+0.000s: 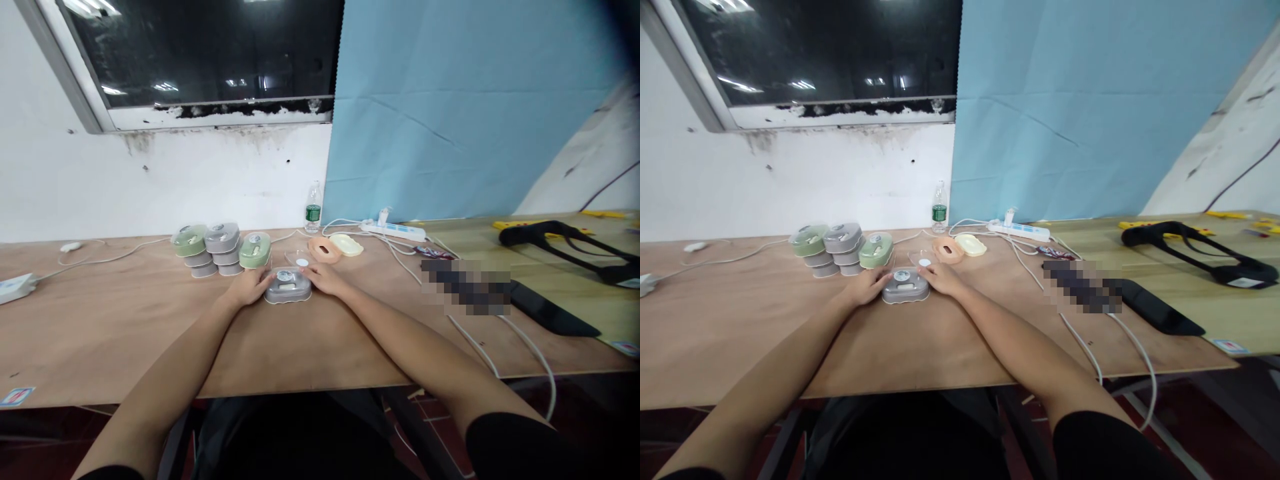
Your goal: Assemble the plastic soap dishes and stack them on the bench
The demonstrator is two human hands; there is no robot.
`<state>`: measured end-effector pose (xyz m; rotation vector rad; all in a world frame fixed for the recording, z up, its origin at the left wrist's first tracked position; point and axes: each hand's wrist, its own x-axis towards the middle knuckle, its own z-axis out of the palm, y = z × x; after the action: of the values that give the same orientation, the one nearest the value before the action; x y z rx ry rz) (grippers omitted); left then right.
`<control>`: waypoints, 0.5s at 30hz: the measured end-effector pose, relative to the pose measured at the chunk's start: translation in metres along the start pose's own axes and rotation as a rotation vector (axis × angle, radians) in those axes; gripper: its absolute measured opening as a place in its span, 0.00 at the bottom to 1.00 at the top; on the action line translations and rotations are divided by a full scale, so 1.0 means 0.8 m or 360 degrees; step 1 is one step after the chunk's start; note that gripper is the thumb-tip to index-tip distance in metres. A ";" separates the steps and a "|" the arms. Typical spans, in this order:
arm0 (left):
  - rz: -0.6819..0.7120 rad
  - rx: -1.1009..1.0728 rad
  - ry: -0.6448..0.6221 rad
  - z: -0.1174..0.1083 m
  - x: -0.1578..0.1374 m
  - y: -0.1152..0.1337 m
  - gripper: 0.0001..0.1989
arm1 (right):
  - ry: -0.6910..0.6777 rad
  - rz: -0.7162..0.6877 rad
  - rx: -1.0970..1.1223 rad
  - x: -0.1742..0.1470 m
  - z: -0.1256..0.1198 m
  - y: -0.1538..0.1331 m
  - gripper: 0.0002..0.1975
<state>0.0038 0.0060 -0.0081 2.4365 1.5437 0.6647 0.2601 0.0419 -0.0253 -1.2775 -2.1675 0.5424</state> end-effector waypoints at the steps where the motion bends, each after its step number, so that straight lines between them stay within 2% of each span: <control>1: -0.0003 -0.0005 -0.0004 0.000 0.001 0.000 0.27 | 0.0005 0.0007 -0.0009 0.000 0.000 0.000 0.29; 15: -0.0028 -0.0020 -0.0050 -0.002 0.001 -0.001 0.28 | -0.0004 0.0091 0.0159 0.003 -0.001 0.000 0.30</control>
<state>0.0031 0.0072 -0.0068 2.4098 1.5427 0.6276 0.2596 0.0443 -0.0244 -1.2885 -2.0841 0.6673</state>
